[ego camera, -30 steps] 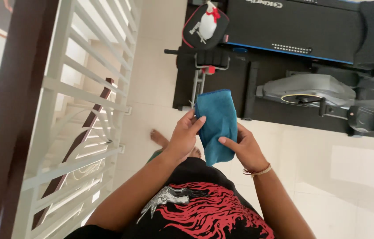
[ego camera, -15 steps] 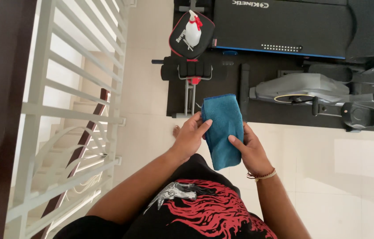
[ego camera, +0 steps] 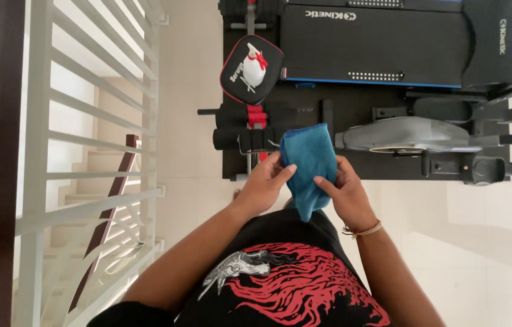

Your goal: Cleaning a wooden handrail and nearby exercise equipment using a spray bottle and a cloth.

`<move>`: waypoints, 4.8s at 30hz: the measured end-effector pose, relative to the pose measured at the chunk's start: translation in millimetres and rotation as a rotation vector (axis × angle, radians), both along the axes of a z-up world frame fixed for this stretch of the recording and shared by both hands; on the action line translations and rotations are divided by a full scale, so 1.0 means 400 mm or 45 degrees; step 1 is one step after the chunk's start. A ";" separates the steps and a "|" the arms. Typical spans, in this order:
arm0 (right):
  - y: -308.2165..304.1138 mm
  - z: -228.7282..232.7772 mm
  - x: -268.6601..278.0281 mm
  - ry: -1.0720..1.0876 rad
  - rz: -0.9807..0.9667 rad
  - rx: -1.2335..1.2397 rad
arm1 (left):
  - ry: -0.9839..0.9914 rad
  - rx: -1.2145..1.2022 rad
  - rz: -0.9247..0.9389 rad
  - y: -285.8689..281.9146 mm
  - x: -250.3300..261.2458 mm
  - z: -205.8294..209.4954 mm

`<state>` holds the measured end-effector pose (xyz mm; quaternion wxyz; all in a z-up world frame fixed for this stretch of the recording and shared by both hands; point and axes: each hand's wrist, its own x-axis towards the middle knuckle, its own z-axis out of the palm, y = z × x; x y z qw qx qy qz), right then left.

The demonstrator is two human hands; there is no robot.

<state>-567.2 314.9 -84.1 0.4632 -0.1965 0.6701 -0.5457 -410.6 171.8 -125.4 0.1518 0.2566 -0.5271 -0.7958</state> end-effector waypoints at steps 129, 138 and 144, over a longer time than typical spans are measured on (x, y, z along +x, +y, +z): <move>-0.886 -0.551 -0.686 0.555 0.637 -0.346 | -0.948 -1.591 0.889 -0.660 -0.422 -0.157; -0.763 -0.123 -0.535 0.384 0.865 -0.425 | -0.593 -1.596 0.938 -0.518 -0.305 0.080; -0.711 -0.011 -0.441 -0.332 0.538 -0.203 | -0.424 -1.380 0.933 -0.432 -0.235 0.117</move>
